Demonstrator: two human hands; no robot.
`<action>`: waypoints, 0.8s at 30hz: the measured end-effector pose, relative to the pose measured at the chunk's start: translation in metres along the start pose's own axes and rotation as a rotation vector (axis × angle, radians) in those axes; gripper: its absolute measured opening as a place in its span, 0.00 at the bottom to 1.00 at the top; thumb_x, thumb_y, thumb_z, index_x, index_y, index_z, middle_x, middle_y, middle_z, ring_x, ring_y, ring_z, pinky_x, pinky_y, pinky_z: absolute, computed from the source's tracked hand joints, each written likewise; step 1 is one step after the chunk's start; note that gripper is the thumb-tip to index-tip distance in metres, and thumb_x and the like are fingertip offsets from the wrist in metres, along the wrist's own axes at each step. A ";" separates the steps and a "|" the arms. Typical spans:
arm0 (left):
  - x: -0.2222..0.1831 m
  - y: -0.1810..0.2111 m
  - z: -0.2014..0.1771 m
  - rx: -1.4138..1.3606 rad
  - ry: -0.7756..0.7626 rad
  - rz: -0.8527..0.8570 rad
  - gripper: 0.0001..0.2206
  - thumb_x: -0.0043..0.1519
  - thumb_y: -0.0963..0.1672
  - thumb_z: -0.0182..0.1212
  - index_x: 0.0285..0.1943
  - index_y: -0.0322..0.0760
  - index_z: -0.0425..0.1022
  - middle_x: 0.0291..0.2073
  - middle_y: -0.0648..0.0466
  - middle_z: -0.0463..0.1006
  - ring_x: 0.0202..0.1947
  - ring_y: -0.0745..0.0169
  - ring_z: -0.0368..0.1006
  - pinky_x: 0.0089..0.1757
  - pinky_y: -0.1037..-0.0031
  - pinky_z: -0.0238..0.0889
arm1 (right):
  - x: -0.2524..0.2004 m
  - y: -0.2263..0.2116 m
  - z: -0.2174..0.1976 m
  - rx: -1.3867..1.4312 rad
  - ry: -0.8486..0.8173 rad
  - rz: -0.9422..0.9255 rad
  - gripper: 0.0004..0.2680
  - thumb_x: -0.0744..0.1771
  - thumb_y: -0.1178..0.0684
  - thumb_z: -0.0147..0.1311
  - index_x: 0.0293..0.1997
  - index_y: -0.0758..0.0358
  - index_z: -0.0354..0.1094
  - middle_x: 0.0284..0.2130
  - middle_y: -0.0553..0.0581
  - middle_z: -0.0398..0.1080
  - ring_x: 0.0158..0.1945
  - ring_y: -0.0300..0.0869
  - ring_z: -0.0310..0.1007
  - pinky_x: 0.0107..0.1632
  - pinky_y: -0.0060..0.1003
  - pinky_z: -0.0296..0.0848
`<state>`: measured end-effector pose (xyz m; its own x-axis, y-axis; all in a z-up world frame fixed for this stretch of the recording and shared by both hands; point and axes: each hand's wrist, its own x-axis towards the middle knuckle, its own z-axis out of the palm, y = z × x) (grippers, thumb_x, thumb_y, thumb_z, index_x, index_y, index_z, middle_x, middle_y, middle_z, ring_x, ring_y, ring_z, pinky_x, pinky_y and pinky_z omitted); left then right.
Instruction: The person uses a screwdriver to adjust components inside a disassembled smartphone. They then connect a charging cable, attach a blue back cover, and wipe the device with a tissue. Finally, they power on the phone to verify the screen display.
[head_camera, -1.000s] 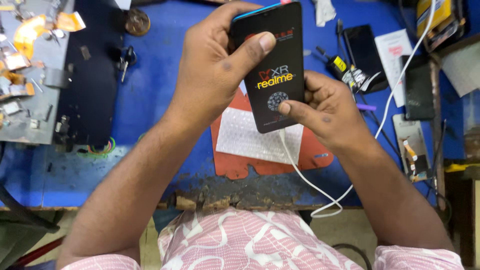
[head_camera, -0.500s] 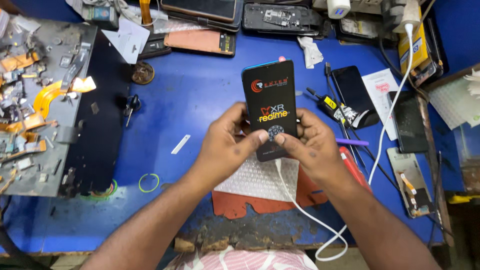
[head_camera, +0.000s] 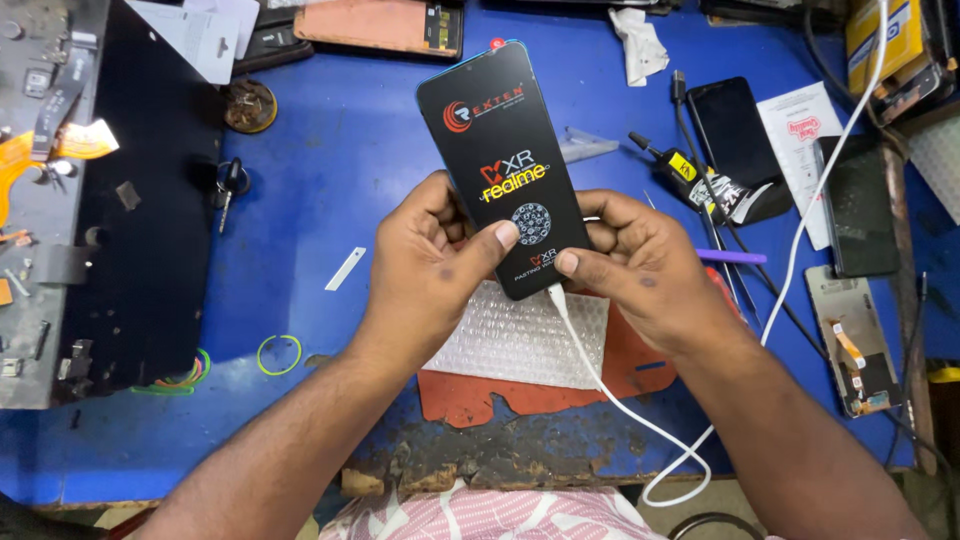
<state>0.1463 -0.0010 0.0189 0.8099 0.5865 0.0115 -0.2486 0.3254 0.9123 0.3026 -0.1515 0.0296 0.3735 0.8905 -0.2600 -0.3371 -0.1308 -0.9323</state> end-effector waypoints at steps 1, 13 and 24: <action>0.000 -0.001 0.000 -0.018 0.011 0.001 0.13 0.64 0.35 0.61 0.57 0.26 0.69 0.49 0.50 0.78 0.51 0.68 0.76 0.54 0.74 0.72 | 0.000 0.001 0.000 0.010 0.001 0.009 0.15 0.67 0.63 0.56 0.61 0.71 0.64 0.47 0.61 0.77 0.48 0.40 0.79 0.51 0.36 0.80; -0.008 0.012 0.003 -0.041 -0.113 -0.083 0.15 0.69 0.43 0.57 0.61 0.28 0.63 0.45 0.49 0.79 0.40 0.68 0.78 0.36 0.75 0.77 | 0.005 0.007 -0.005 0.354 -0.134 0.047 0.14 0.68 0.63 0.57 0.61 0.75 0.64 0.46 0.62 0.77 0.49 0.41 0.78 0.55 0.36 0.76; -0.005 0.006 0.000 0.132 0.026 0.018 0.15 0.64 0.42 0.66 0.57 0.30 0.71 0.44 0.51 0.81 0.42 0.68 0.77 0.43 0.76 0.73 | 0.000 0.015 0.010 -0.158 0.053 -0.143 0.14 0.66 0.65 0.57 0.58 0.74 0.64 0.46 0.57 0.77 0.49 0.38 0.79 0.52 0.33 0.79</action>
<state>0.1405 -0.0020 0.0244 0.7914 0.6109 0.0196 -0.1900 0.2153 0.9579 0.2888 -0.1492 0.0179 0.4544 0.8811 -0.1312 -0.1393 -0.0751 -0.9874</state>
